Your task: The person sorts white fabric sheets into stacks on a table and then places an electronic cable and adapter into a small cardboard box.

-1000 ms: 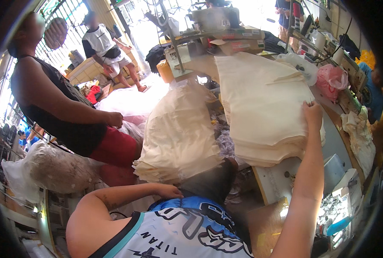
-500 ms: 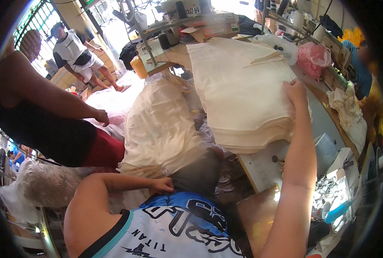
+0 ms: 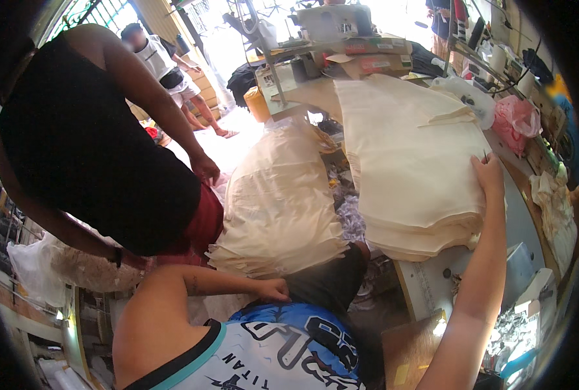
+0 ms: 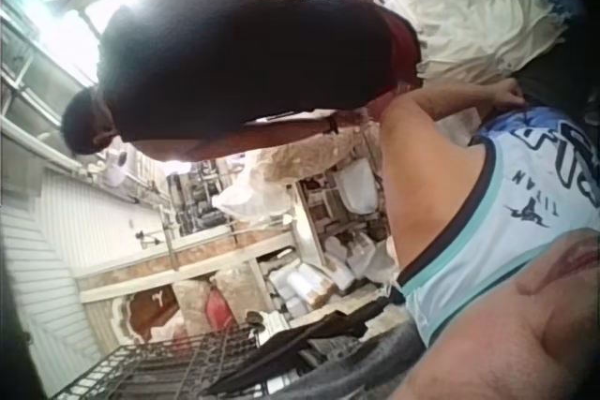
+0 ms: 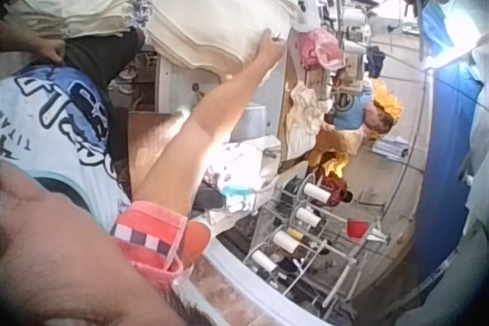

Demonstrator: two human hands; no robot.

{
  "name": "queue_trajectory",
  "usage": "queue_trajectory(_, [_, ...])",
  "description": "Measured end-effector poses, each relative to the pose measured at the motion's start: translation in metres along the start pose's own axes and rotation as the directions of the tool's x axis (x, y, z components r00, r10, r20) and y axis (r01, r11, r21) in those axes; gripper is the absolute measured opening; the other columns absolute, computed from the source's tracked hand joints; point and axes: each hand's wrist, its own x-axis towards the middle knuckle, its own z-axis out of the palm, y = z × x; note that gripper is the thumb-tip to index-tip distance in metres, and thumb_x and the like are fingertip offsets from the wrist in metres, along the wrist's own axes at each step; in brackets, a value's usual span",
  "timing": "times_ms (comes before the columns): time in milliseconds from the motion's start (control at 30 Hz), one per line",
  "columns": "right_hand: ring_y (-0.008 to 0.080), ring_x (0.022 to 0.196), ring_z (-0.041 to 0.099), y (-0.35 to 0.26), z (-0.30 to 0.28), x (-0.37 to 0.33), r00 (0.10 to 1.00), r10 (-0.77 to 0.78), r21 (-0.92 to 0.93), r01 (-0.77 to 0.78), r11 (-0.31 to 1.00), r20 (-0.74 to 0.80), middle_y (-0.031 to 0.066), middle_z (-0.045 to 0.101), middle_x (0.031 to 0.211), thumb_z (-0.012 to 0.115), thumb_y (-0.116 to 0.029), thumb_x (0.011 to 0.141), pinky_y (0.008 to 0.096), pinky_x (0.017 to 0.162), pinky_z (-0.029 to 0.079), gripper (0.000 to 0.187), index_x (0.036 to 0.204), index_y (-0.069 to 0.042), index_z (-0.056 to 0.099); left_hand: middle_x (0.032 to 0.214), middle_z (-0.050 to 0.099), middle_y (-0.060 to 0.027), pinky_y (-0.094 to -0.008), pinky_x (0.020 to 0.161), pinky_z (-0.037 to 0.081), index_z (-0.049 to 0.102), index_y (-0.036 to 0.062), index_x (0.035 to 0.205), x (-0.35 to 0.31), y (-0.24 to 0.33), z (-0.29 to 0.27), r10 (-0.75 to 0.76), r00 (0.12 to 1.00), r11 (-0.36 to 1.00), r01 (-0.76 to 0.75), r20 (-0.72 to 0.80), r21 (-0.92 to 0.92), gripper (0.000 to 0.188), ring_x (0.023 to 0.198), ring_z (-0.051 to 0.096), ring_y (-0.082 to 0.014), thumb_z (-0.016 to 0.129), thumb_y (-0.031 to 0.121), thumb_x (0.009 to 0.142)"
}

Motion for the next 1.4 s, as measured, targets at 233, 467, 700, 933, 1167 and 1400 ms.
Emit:
queue_trajectory(233, [0.0397, 0.081, 0.061, -0.011, -0.002, -0.004, 1.000, 0.022, 0.000, -0.022, 1.000, -0.002, 0.0242, 0.063, 0.085, 0.070, -0.039, 0.078, 0.0455, 0.075, 0.047, 0.045, 0.081, 0.003, 0.056, 0.045, 0.041, -0.0014, -0.0332, 0.041, 0.032, 0.050, 0.0011, 0.052, -0.001, 0.010, 0.004, -0.021, 1.000, 0.999, 0.020, -0.015, -0.049, 0.051, 0.042, 0.040, -0.0111, 0.064, 0.032, 0.090])
queue_trajectory(467, [0.0399, 0.081, 0.061, -0.011, -0.004, -0.006, 1.000, 0.019, -0.011, -0.019, 1.000, -0.012, 0.0240, 0.063, 0.084, 0.070, -0.039, 0.079, 0.0455, 0.076, 0.047, 0.044, 0.081, 0.002, 0.056, 0.045, 0.042, -0.0008, -0.0319, 0.040, 0.033, 0.050, 0.0020, 0.051, -0.005, 0.032, 0.003, -0.138, 0.990, 0.987, 0.139, 0.014, -0.084, 0.051, 0.041, 0.042, -0.0113, 0.064, 0.030, 0.090])
queue_trajectory(700, [0.0401, 0.084, 0.061, -0.019, -0.008, -0.008, 0.999, 0.029, -0.028, -0.029, 0.999, 0.014, 0.0240, 0.063, 0.086, 0.070, -0.040, 0.080, 0.0454, 0.077, 0.047, 0.045, 0.083, 0.003, 0.056, 0.044, 0.042, -0.0004, -0.0313, 0.041, 0.031, 0.051, 0.0026, 0.051, -0.001, 0.014, 0.004, -0.078, 0.997, 0.991, 0.078, 0.003, -0.107, 0.049, 0.041, 0.041, -0.0104, 0.064, 0.029, 0.090])
queue_trajectory(933, [0.0403, 0.082, 0.061, -0.019, -0.007, -0.008, 1.000, 0.002, -0.034, -0.003, 0.999, -0.008, 0.0241, 0.063, 0.085, 0.070, -0.040, 0.080, 0.0455, 0.076, 0.047, 0.044, 0.083, 0.002, 0.056, 0.045, 0.044, -0.0018, -0.0326, 0.042, 0.033, 0.053, 0.0009, 0.052, 0.001, 0.010, 0.005, -0.050, 0.999, 0.996, 0.049, -0.007, -0.069, 0.047, 0.043, 0.043, -0.0115, 0.064, 0.028, 0.089])
queue_trajectory(1167, [0.0397, 0.078, 0.061, -0.015, -0.005, -0.008, 1.000, -0.013, -0.013, 0.012, 1.000, -0.025, 0.0232, 0.062, 0.080, 0.070, -0.039, 0.079, 0.0457, 0.073, 0.047, 0.044, 0.079, 0.003, 0.057, 0.045, 0.049, -0.0049, -0.0311, 0.037, 0.036, 0.055, 0.0016, 0.053, 0.004, 0.013, 0.000, 0.056, 0.998, 0.998, -0.057, 0.021, 0.027, 0.050, 0.039, 0.048, -0.0141, 0.060, 0.031, 0.093])
queue_trajectory(1400, [0.0393, 0.080, 0.062, -0.014, -0.004, -0.006, 1.000, 0.002, -0.027, -0.002, 1.000, -0.003, 0.0229, 0.063, 0.083, 0.070, -0.039, 0.079, 0.0455, 0.074, 0.047, 0.044, 0.083, 0.003, 0.057, 0.048, 0.052, -0.0049, -0.0299, 0.038, 0.038, 0.058, 0.0007, 0.056, 0.004, 0.009, 0.001, 0.031, 0.999, 0.999, -0.030, 0.024, -0.012, 0.048, 0.040, 0.051, -0.0132, 0.060, 0.031, 0.094])
